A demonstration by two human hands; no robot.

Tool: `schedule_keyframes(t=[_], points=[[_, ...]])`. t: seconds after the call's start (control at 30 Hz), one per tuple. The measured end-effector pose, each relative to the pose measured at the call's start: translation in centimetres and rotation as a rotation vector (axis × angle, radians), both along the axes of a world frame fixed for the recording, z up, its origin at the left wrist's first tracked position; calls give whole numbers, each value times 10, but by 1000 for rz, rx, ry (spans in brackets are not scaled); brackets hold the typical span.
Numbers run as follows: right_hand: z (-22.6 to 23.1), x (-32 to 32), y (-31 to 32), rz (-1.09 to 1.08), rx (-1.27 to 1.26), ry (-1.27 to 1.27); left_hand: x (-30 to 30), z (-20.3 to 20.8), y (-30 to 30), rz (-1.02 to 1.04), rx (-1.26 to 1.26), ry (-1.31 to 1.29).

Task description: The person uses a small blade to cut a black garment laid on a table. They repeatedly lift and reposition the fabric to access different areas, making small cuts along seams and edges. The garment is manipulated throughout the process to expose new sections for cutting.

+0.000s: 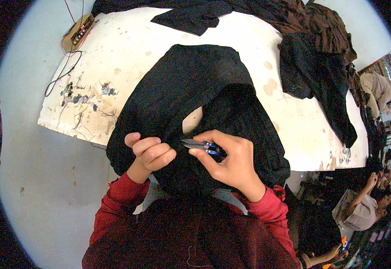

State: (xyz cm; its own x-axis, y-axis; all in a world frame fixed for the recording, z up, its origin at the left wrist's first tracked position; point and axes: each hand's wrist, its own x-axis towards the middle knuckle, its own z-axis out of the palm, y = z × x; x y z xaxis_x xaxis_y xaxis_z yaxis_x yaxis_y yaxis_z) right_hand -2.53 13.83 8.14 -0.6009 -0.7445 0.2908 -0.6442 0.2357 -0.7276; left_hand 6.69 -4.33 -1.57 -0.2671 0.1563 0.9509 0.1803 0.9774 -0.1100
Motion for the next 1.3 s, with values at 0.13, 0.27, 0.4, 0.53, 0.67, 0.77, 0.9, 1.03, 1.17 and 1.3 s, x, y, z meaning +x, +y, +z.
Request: schedule_keyframes(t=[0.13, 0.27, 0.4, 0.53, 0.67, 0.77, 0.9, 1.03, 1.17, 1.3], points=[[-3, -2, 1, -9, 7, -8, 0, 1, 0, -5, -5, -14], [-6, -3, 3, -41, -12, -6, 1, -1, 1, -9, 4, -13], [-7, -5, 7, -66, -23, -33, 1, -1, 0, -21, 15, -14], [-8, -10, 8, -58, -152, -347, 1, -1, 0, -27, 17, -9], [-8, -16, -12, 75, -134, -281, 2, -1, -1, -25, 4, -23], [-19, -18, -13, 103, -144, -372, 0, -1, -1, -18, -8, -10], [-16, -22, 1, -18, -223, -327, 2, -2, 0, -25, 0, -17], [-12, -12, 16, -128, -159, -244, 2, -2, 1, -39, 16, -20], [-8, -3, 22, -86, -4, -531, 3, -2, 1, -36, 7, -16], [-12, -4, 16, -120, 32, -517, 1, -1, 1, -29, -1, -22]])
